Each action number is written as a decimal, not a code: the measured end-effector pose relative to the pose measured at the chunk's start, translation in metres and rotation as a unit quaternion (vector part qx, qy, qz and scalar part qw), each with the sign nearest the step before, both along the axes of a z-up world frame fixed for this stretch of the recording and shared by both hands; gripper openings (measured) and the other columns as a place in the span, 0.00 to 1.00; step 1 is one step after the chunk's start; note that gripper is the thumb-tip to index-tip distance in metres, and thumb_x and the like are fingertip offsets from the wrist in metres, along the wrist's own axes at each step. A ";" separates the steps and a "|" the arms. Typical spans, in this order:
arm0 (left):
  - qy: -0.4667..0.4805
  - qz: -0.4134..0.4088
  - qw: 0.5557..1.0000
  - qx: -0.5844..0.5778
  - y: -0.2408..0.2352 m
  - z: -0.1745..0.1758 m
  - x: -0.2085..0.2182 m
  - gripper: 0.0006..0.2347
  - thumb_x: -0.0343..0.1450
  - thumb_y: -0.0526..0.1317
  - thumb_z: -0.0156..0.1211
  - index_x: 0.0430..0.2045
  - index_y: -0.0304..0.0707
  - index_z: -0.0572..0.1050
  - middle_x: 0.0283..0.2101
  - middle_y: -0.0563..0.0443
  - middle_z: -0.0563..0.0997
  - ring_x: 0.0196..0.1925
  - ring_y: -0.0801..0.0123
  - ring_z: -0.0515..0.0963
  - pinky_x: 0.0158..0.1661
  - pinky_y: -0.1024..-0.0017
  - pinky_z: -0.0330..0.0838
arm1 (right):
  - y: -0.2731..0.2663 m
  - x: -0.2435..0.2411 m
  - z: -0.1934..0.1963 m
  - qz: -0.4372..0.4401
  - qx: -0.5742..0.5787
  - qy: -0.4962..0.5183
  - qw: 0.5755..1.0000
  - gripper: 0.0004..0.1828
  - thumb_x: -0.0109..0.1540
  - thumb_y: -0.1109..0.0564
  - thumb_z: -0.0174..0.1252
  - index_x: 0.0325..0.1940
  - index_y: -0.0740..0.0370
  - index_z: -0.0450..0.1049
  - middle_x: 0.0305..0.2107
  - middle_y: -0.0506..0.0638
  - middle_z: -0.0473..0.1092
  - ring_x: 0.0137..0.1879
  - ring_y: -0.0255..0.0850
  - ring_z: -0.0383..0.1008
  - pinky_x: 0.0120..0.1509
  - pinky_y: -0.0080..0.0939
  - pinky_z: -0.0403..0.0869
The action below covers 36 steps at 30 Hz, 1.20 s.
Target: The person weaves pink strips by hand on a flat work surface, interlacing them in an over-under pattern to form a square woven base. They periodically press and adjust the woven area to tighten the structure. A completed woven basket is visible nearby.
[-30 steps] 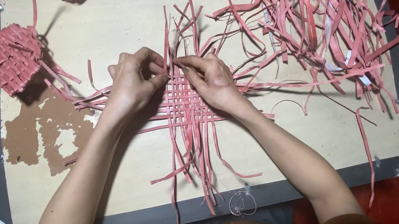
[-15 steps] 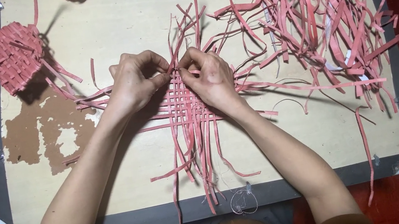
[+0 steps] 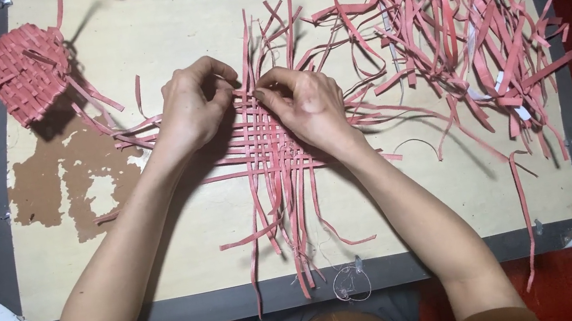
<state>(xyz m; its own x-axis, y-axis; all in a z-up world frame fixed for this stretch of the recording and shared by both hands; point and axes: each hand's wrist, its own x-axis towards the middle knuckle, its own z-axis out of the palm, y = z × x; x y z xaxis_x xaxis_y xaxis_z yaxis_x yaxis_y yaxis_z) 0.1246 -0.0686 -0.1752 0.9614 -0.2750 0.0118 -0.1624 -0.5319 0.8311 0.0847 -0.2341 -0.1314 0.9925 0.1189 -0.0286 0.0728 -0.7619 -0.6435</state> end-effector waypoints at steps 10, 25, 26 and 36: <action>0.087 0.057 0.988 0.116 0.034 0.079 -0.004 0.08 0.63 0.33 0.45 0.31 0.42 0.71 0.20 0.51 0.74 0.18 0.73 0.69 0.18 0.71 0.62 | -0.006 0.001 -0.003 0.049 -0.032 -0.051 0.997 0.05 0.55 0.52 0.49 0.31 0.52 0.70 0.18 0.43 0.70 0.25 0.40 0.70 0.31 0.45 0.66; -0.344 -0.090 0.896 0.266 -0.007 0.078 -0.055 0.06 0.59 0.31 0.49 0.25 0.30 0.68 0.29 0.43 0.68 0.30 0.54 0.64 0.27 0.62 0.59 | -0.005 0.006 -0.014 0.000 -0.066 -0.026 0.997 0.06 0.53 0.50 0.48 0.28 0.49 0.69 0.16 0.47 0.67 0.27 0.48 0.67 0.30 0.46 0.62; -0.343 -0.090 0.896 0.266 -0.016 0.069 -0.061 0.06 0.59 0.31 0.49 0.25 0.30 0.68 0.29 0.43 0.68 0.30 0.54 0.64 0.27 0.62 0.59 | -0.006 0.006 -0.012 0.000 -0.066 -0.025 0.997 0.06 0.53 0.50 0.48 0.28 0.49 0.69 0.16 0.47 0.67 0.27 0.48 0.67 0.30 0.46 0.62; -0.308 -0.098 0.903 0.284 -0.018 0.004 -0.062 0.14 0.63 0.29 0.42 0.42 0.29 0.66 0.41 0.41 0.67 0.46 0.57 0.63 0.37 0.73 0.59 | -0.008 0.008 -0.006 0.026 -0.071 0.011 0.997 0.04 0.54 0.53 0.51 0.30 0.50 0.71 0.27 0.49 0.72 0.40 0.51 0.71 0.43 0.51 0.68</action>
